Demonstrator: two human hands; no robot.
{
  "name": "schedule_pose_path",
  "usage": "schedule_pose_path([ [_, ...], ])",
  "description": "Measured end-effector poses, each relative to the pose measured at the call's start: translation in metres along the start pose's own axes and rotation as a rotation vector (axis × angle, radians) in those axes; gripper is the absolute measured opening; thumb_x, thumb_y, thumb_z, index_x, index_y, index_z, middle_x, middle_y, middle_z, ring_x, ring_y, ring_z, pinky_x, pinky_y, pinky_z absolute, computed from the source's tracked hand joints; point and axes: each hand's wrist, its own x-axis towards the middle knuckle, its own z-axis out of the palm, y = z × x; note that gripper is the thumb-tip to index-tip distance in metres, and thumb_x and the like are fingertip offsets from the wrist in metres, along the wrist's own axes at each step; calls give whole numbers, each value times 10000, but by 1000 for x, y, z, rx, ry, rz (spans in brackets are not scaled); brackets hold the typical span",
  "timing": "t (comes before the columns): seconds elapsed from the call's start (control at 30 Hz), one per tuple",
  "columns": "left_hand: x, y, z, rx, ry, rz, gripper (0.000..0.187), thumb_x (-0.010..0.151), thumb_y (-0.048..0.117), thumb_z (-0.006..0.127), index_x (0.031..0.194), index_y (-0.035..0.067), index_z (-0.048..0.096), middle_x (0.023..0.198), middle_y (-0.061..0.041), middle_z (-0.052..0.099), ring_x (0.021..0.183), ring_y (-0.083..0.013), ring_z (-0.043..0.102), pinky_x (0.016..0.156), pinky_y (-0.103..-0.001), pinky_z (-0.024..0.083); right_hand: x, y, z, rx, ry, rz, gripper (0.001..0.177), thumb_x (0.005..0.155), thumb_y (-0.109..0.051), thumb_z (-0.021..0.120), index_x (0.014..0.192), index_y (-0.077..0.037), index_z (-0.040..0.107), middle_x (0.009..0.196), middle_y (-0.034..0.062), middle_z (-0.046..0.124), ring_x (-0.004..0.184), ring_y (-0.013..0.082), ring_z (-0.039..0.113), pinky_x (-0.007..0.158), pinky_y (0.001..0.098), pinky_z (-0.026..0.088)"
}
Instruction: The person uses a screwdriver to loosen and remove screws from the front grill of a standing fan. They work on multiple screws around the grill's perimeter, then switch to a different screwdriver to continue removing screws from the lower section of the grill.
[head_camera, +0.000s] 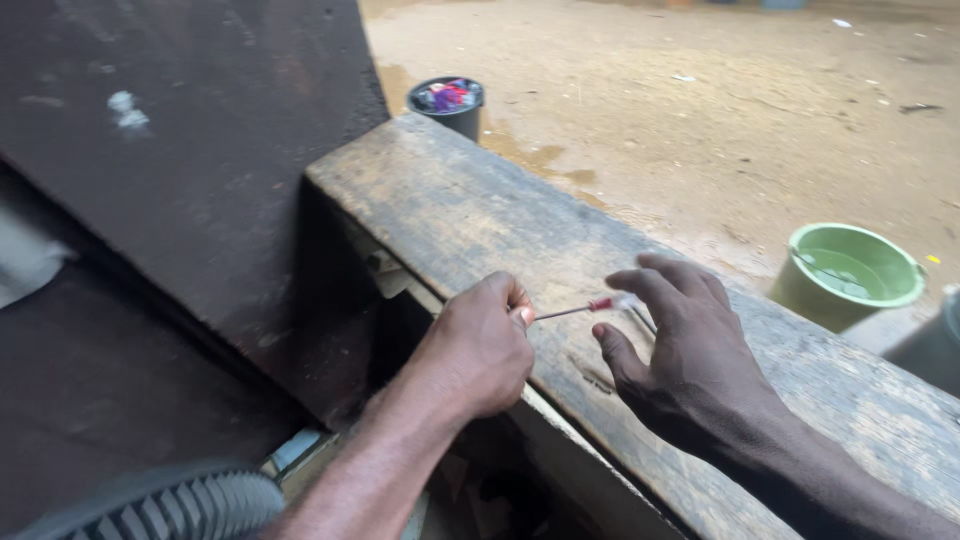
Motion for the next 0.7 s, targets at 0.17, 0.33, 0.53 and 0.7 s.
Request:
schedule_pose_path([
  [0.17, -38, -11, 0, -359, 204, -2, 275, 1014, 307, 536, 1028, 60, 657, 751, -89, 708, 619, -171, 710, 647, -356, 588, -20, -31, -29, 407, -46, 30, 233, 871, -261, 688, 1045, -121, 754, 1021, 79, 782, 998, 217, 742, 858, 382, 577],
  [0.33, -93, -33, 17, -636, 380, -132, 330, 998, 351, 573, 954, 40, 674, 687, -58, 663, 562, -126, 652, 583, -310, 586, -55, -63, -51, 470, -515, 174, 314, 977, -407, 623, 1100, -155, 763, 877, 63, 767, 786, 175, 695, 716, 364, 569],
  [0.53, -155, -67, 36, -723, 498, -345, 324, 975, 326, 614, 889, 26, 702, 709, -4, 655, 571, -93, 617, 562, -273, 575, -90, -101, -56, 529, -857, 111, 460, 1010, -525, 496, 1027, -123, 719, 719, 66, 665, 692, 160, 595, 656, 347, 495],
  [0.7, -192, -102, 44, -867, 534, -392, 279, 983, 293, 592, 908, 46, 698, 759, -4, 655, 585, -96, 580, 545, -273, 542, -103, -130, -53, 469, -1045, 95, 453, 1056, -516, 433, 1087, -122, 655, 727, 39, 588, 681, 143, 575, 653, 327, 489],
])
